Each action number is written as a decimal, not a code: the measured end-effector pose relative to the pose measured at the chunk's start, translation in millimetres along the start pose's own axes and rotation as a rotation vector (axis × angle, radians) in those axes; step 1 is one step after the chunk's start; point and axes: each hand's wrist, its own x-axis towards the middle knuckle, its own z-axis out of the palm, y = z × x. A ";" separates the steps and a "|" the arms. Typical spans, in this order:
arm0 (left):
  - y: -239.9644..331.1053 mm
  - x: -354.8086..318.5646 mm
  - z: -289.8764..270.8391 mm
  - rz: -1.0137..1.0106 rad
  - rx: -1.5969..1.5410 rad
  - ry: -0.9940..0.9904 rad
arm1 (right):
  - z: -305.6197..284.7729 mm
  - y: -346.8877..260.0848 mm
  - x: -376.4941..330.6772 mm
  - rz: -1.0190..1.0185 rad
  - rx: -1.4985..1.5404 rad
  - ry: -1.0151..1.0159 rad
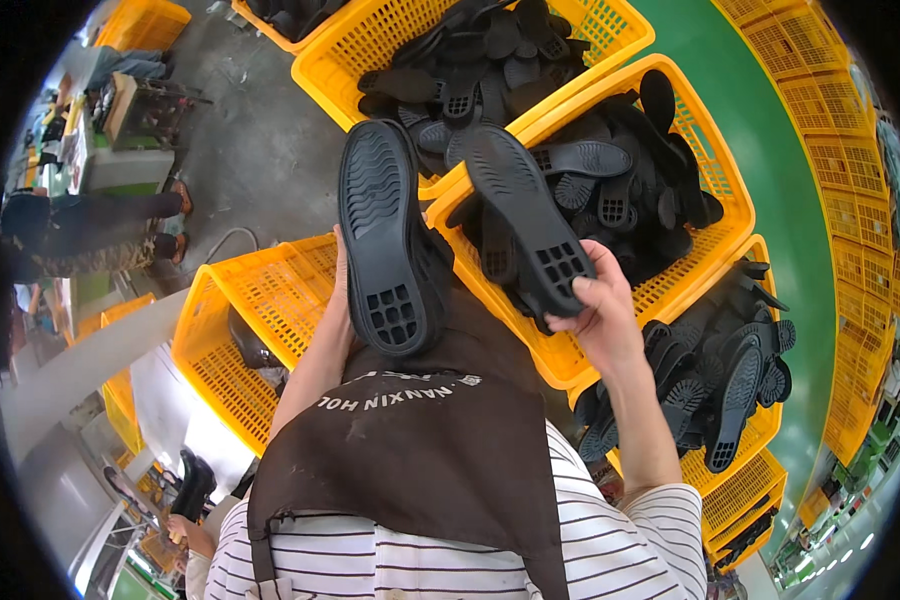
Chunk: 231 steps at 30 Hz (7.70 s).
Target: Applying adhesive to the bottoms of shoe soles using a brush in a factory setting.
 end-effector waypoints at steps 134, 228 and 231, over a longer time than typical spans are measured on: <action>-7.5 -10.4 3.0 -0.218 0.259 0.481 | -172.3 13.8 309.1 0.015 -0.142 0.555; -338.2 -183.9 86.6 -1.523 1.159 -1.582 | -25.4 350.3 -342.4 -0.886 0.902 0.889; -356.4 -192.6 76.0 -1.248 1.511 -1.715 | 6.8 410.1 -358.3 -0.941 0.996 1.081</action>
